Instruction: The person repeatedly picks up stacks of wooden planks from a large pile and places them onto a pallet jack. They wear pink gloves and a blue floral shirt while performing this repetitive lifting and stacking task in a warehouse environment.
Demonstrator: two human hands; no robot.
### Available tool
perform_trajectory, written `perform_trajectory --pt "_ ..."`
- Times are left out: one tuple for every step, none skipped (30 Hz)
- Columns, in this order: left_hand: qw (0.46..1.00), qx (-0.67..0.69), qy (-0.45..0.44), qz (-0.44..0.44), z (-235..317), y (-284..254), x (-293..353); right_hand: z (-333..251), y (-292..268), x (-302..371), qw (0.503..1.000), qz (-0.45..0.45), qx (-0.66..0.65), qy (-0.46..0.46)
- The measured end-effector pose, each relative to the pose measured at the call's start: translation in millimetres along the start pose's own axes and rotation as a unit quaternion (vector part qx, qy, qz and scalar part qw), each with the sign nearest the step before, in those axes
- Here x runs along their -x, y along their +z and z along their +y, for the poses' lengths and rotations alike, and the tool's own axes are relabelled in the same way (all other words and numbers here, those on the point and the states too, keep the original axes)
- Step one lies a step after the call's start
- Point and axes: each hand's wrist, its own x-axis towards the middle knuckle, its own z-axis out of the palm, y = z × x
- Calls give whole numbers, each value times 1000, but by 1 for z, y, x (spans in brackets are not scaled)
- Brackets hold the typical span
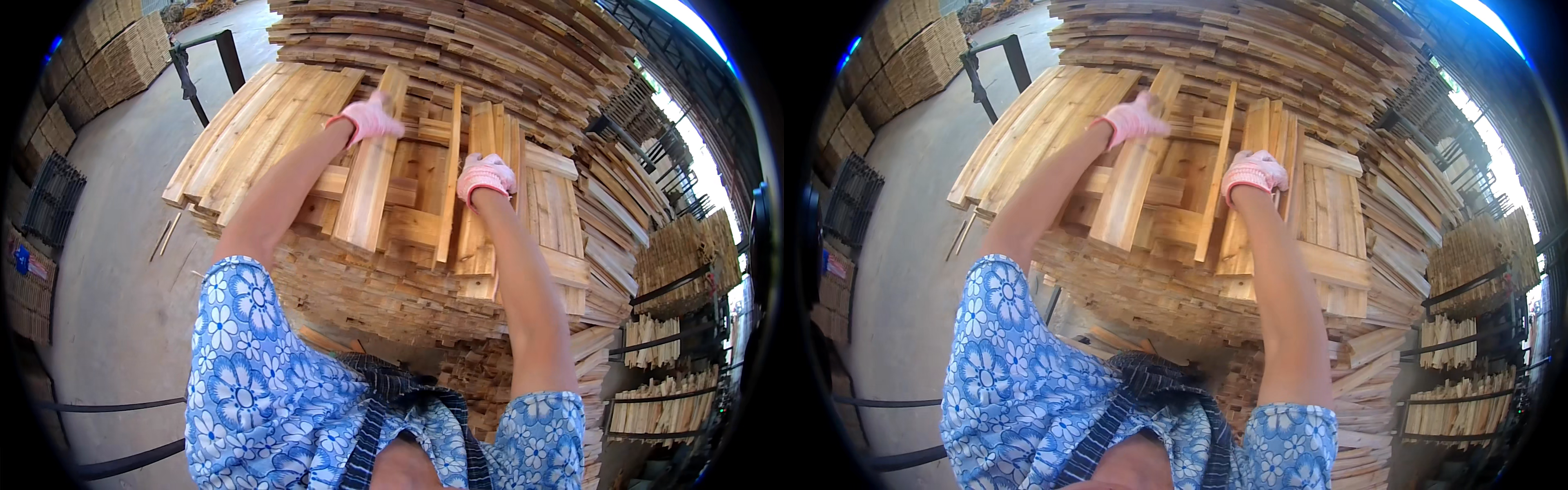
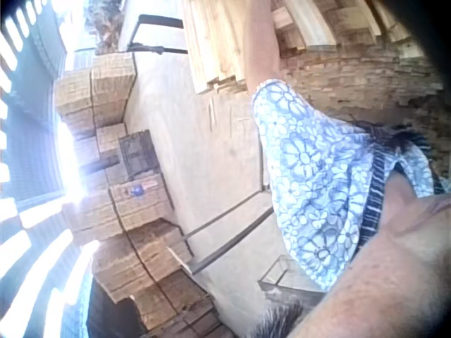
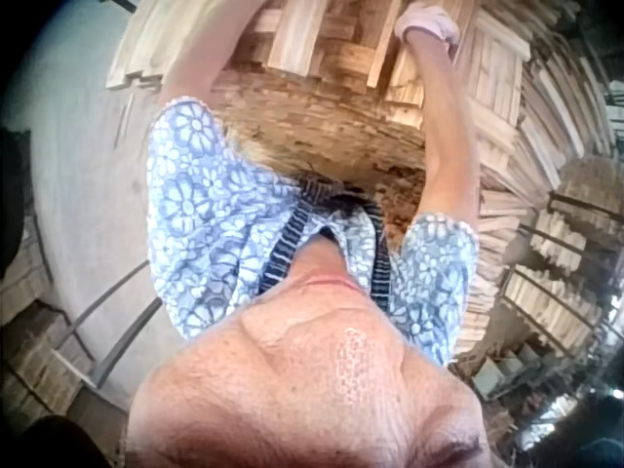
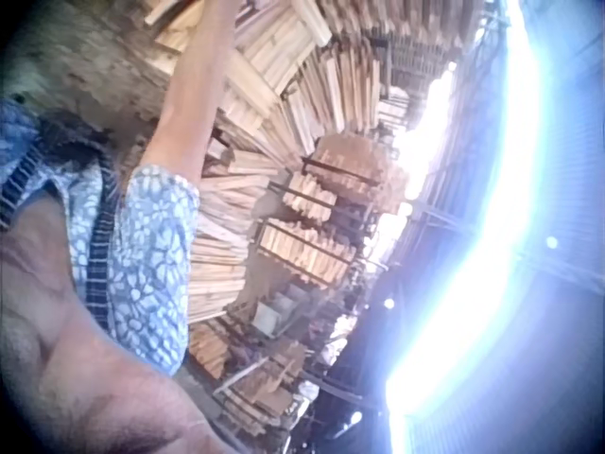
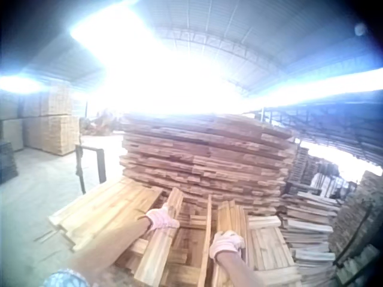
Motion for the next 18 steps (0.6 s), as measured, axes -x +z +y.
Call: perform_trajectory --pt "996 -78 -40 3 -15 9 6 -3 -8 7 1000 -2 -23 -1" --pt "986 -152 -74 5 -18 15 19 0 -13 7 999 -2 -43 5" --pt "980 -188 -66 4 -14 19 28 2 -1 -7 999 15 -48 16" --pt "969 -241 -54 13 -9 28 38 8 -1 -15 998 18 -53 4" --pt "967 -254 -19 28 -6 34 45 19 -2 -24 998 19 -57 -4" --pt "963 -265 12 38 -10 40 51 27 2 -30 998 14 -58 -15" --pt "966 -247 21 78 -28 44 47 29 0 -27 996 18 -80 -29" --pt "957 -277 7 88 -33 41 42 40 -8 -18 994 25 -101 -34" --pt "961 -266 14 72 -35 30 44 55 -12 -14 991 33 -124 -35" --pt "965 -255 26 58 -35 19 48 75 -8 -12 985 56 -156 -39" --pt "966 -245 16 79 -41 21 46 93 -1 -10 977 81 -191 -51" --pt "966 -237 2 103 -51 25 41 101 2 -10 965 106 -228 -68" --pt "965 -227 -7 129 -56 29 33 105 0 -6 949 113 -283 -81" --pt "959 -238 23 151 -60 37 35 104 4 -1 928 113 -343 -96" --pt "957 -236 14 169 -62 35 28 100 3 -2 902 113 -401 -111" --pt "956 -235 6 178 -66 40 27 86 -2 7 874 96 -456 -140" --pt "955 -239 2 173 -72 40 27 61 -15 21 840 74 -511 -168" --pt "955 -242 3 170 -75 34 28 39 -28 37 802 57 -563 -191"
